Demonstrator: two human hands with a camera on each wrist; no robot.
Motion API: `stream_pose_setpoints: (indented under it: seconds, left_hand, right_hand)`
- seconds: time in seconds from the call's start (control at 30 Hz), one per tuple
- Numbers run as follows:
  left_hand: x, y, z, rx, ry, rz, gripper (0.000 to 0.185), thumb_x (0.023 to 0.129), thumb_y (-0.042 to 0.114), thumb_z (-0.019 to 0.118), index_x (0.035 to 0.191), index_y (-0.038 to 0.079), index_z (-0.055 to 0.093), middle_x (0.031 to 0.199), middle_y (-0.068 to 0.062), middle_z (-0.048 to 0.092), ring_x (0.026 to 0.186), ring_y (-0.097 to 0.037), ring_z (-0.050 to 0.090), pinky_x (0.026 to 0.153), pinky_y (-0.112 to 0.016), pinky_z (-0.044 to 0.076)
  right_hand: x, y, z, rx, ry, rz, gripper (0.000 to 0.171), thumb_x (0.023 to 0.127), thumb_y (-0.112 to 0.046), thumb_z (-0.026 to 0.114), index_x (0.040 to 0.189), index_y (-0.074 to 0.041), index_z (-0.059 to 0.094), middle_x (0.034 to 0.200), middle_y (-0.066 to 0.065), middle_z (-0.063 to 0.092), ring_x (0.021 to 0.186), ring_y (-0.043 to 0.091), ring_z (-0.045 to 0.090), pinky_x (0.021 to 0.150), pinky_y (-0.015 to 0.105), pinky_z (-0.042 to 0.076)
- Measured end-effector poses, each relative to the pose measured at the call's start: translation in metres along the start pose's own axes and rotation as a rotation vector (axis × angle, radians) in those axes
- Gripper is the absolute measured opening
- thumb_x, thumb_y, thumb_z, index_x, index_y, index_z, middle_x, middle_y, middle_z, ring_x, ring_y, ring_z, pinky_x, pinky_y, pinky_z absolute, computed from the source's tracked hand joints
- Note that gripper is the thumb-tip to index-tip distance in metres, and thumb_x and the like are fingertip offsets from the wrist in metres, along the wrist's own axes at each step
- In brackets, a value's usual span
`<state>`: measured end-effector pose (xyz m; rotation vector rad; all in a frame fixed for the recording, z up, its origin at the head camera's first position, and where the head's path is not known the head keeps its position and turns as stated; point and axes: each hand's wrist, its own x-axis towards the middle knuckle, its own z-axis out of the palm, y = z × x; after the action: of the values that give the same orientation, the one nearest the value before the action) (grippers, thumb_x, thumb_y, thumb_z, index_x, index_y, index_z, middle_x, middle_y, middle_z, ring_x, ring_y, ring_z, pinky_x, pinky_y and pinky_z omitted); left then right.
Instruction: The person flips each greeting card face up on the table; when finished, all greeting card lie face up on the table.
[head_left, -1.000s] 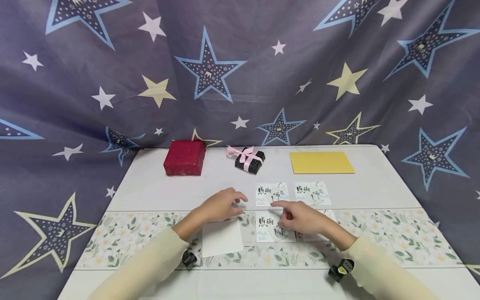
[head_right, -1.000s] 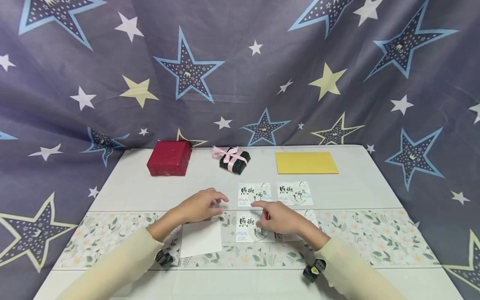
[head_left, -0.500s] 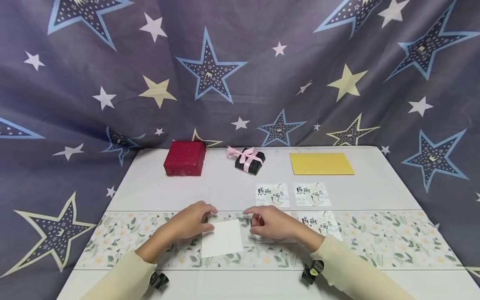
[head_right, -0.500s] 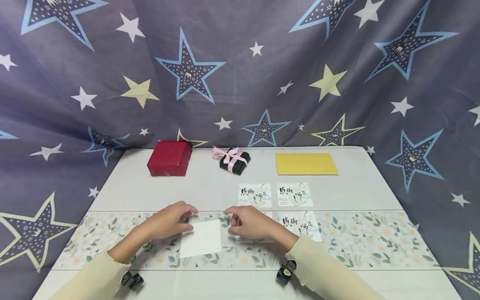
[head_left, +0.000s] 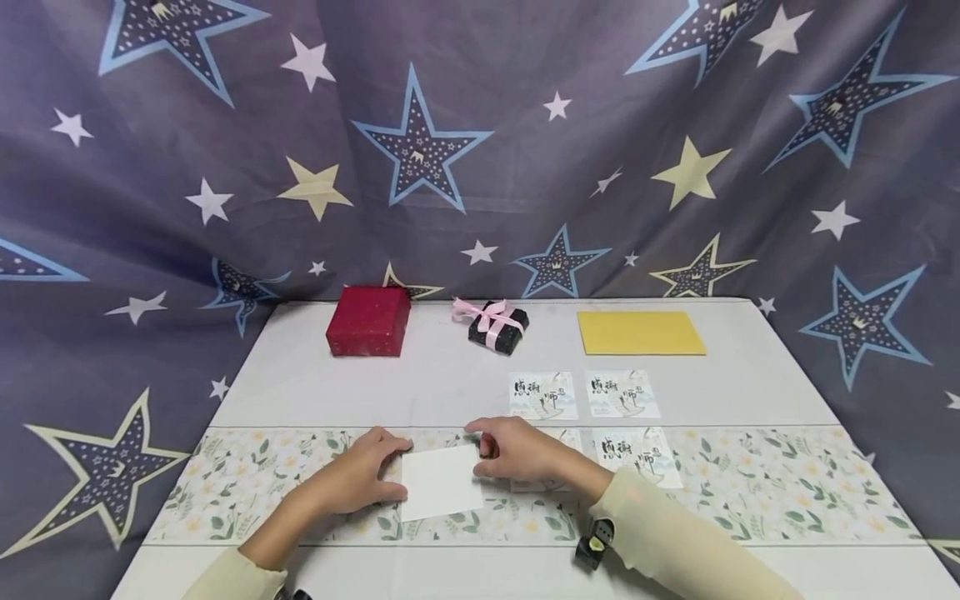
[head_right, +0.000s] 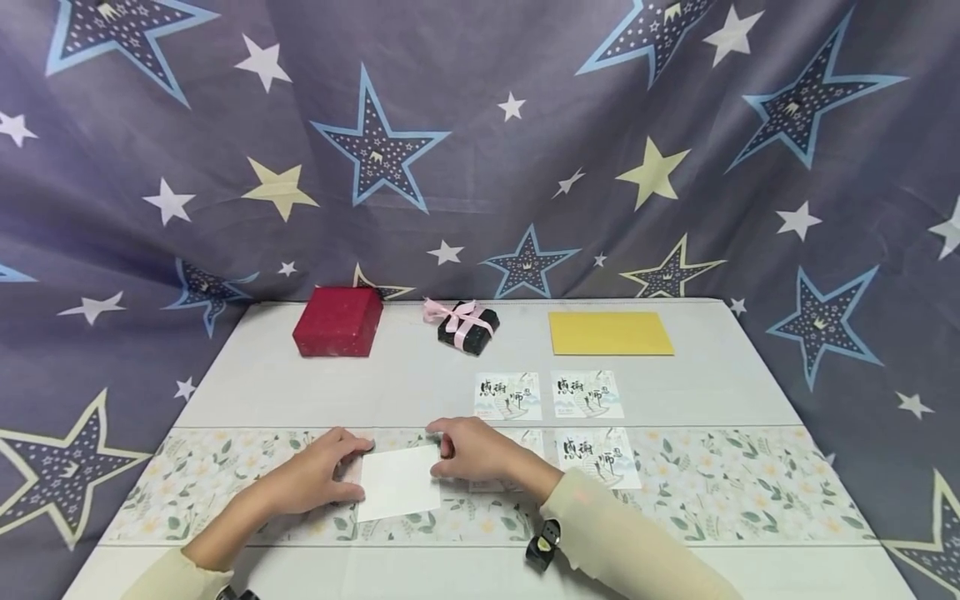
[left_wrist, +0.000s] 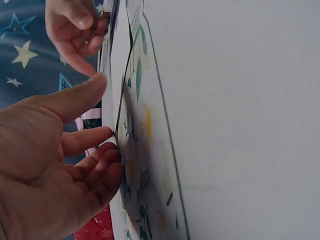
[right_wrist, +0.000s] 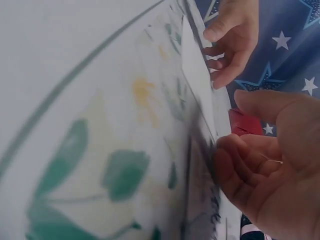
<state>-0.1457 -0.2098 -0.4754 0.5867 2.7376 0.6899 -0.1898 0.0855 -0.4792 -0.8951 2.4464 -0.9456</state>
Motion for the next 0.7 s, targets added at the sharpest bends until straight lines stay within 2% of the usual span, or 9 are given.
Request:
stream_pose_setpoints:
  seconds: [0.2, 0.33, 0.5, 0.7]
  left_hand:
    - [-0.004, 0.004, 0.007, 0.017, 0.035, 0.007, 0.072, 0.081, 0.036, 0.086, 0.139, 0.002, 0.059, 0.118, -0.001, 0.054, 0.112, -0.017, 0.052, 0.102, -0.048, 0.049]
    - [-0.005, 0.007, 0.013, 0.051, 0.069, -0.020, 0.070, 0.079, 0.033, 0.087, 0.136, 0.002, 0.061, 0.118, -0.001, 0.055, 0.113, -0.016, 0.053, 0.104, -0.047, 0.049]
    - [-0.005, 0.008, 0.018, 0.123, 0.107, -0.002, 0.066, 0.077, 0.032, 0.088, 0.131, 0.003, 0.064, 0.119, -0.003, 0.057, 0.112, -0.018, 0.054, 0.100, -0.045, 0.051]
    - [-0.004, 0.009, 0.017, 0.121, 0.126, 0.000, 0.063, 0.075, 0.030, 0.090, 0.127, 0.004, 0.065, 0.120, -0.003, 0.059, 0.114, -0.019, 0.056, 0.103, -0.045, 0.051]
  right_hand:
    - [0.000, 0.002, 0.007, -0.037, -0.015, 0.035, 0.067, 0.083, -0.023, 0.084, 0.142, -0.006, 0.058, 0.083, -0.004, 0.059, 0.068, 0.003, 0.047, 0.068, 0.021, 0.044]
    - [-0.001, 0.001, 0.010, -0.073, -0.013, 0.033, 0.066, 0.081, -0.024, 0.085, 0.139, -0.006, 0.061, 0.085, -0.004, 0.057, 0.073, 0.004, 0.046, 0.070, 0.020, 0.043]
    - [-0.003, -0.002, 0.014, -0.100, 0.014, 0.031, 0.062, 0.080, -0.023, 0.086, 0.135, -0.005, 0.064, 0.085, -0.004, 0.057, 0.075, 0.005, 0.046, 0.071, 0.021, 0.042]
    - [-0.001, -0.004, 0.015, -0.106, 0.054, 0.015, 0.055, 0.079, -0.020, 0.087, 0.128, -0.004, 0.067, 0.084, -0.002, 0.058, 0.075, 0.005, 0.046, 0.071, 0.021, 0.042]
